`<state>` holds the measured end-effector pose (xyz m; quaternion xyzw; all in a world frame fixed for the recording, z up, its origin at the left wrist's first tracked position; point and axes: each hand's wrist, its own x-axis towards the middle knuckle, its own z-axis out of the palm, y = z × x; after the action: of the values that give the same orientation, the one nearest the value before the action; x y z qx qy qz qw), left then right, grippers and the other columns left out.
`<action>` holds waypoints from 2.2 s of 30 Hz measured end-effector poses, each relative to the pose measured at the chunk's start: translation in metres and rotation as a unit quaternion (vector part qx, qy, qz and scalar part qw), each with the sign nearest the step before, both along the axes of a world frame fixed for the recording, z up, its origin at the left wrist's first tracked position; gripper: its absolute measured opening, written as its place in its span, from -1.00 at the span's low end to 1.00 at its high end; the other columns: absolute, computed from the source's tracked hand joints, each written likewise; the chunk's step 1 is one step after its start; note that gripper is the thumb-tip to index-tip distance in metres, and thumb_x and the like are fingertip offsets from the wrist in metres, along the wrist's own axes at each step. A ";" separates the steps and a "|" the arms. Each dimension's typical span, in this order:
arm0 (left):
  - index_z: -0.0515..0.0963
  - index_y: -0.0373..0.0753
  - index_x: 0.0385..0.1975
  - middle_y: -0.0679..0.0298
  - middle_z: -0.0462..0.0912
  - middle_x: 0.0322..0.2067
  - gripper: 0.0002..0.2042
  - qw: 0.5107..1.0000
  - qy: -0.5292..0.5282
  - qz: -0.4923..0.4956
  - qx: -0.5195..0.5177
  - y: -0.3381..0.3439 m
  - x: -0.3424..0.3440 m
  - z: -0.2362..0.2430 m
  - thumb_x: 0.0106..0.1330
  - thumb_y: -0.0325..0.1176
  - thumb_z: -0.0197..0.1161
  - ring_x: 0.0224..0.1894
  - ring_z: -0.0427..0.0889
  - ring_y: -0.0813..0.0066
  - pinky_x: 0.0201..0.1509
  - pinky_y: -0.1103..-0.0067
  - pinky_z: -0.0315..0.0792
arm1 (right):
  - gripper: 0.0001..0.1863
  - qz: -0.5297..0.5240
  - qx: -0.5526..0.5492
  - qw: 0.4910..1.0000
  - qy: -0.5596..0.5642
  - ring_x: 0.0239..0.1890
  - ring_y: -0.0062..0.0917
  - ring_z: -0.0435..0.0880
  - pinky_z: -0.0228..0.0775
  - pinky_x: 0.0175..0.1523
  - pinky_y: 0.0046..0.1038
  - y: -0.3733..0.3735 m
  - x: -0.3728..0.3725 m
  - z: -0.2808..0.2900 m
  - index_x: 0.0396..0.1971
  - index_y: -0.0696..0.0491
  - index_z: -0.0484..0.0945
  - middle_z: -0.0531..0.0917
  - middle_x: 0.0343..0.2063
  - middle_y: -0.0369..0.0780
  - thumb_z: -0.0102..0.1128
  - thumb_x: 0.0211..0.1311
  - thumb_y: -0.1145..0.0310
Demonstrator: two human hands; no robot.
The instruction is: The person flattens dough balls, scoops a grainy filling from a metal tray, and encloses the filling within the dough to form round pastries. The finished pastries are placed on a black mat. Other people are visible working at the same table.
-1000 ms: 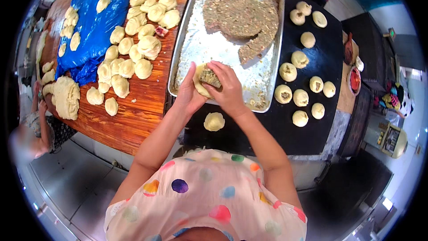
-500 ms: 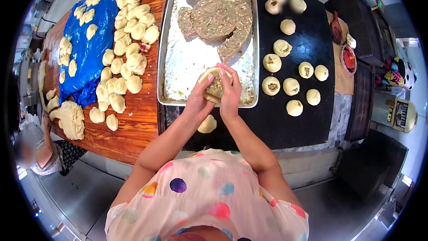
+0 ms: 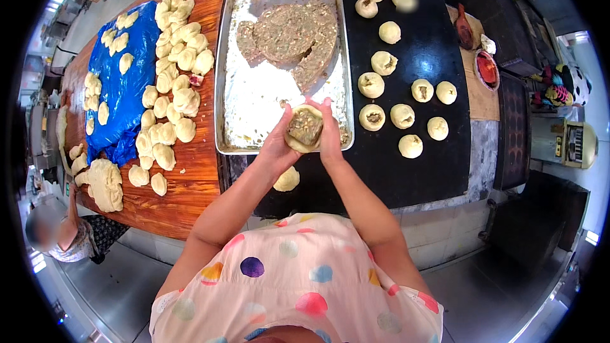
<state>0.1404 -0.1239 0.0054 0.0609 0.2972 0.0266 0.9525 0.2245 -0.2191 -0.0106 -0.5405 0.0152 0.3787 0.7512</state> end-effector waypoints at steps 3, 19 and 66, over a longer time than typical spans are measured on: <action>0.40 -0.14 0.12 0.30 0.53 -0.02 -0.64 0.986 0.053 -0.003 0.160 -0.017 0.003 0.020 0.43 -0.16 0.18 0.03 0.55 0.46 0.12 0.41 0.50 | -0.42 -0.020 -0.014 1.000 -0.017 -0.17 -0.57 0.60 0.39 0.07 -0.54 -0.003 -0.008 0.009 -0.11 0.25 0.65 0.68 -0.25 -0.25 -0.15 0.50 0.01; 0.40 -0.24 0.19 0.25 0.57 -0.07 -0.51 0.883 0.165 -0.060 0.435 -0.047 0.009 0.001 0.49 0.02 0.01 -0.05 0.52 0.55 0.02 0.52 0.44 | -0.57 -0.098 -0.122 0.969 -0.191 -0.35 -0.55 0.49 0.36 -0.12 -0.46 -0.015 -0.029 -0.015 -0.34 0.25 0.57 0.63 -0.43 -0.21 0.01 0.45 0.12; 0.53 -0.27 -0.10 0.29 0.61 -0.18 -0.59 0.935 0.082 -0.020 0.344 0.011 -0.015 0.036 0.47 0.01 0.04 -0.18 0.61 0.50 -0.08 0.52 0.49 | -0.68 -0.129 -0.039 0.951 -0.279 -0.03 -0.55 0.53 0.31 0.17 -0.50 0.037 -0.067 0.067 -0.06 0.21 0.54 0.61 -0.13 -0.20 -0.09 0.51 0.28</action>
<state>0.1249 -0.1133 0.0415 0.3926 0.3458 0.1027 0.8460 0.1576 -0.1818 0.0563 -0.6469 -0.1101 0.1119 0.7462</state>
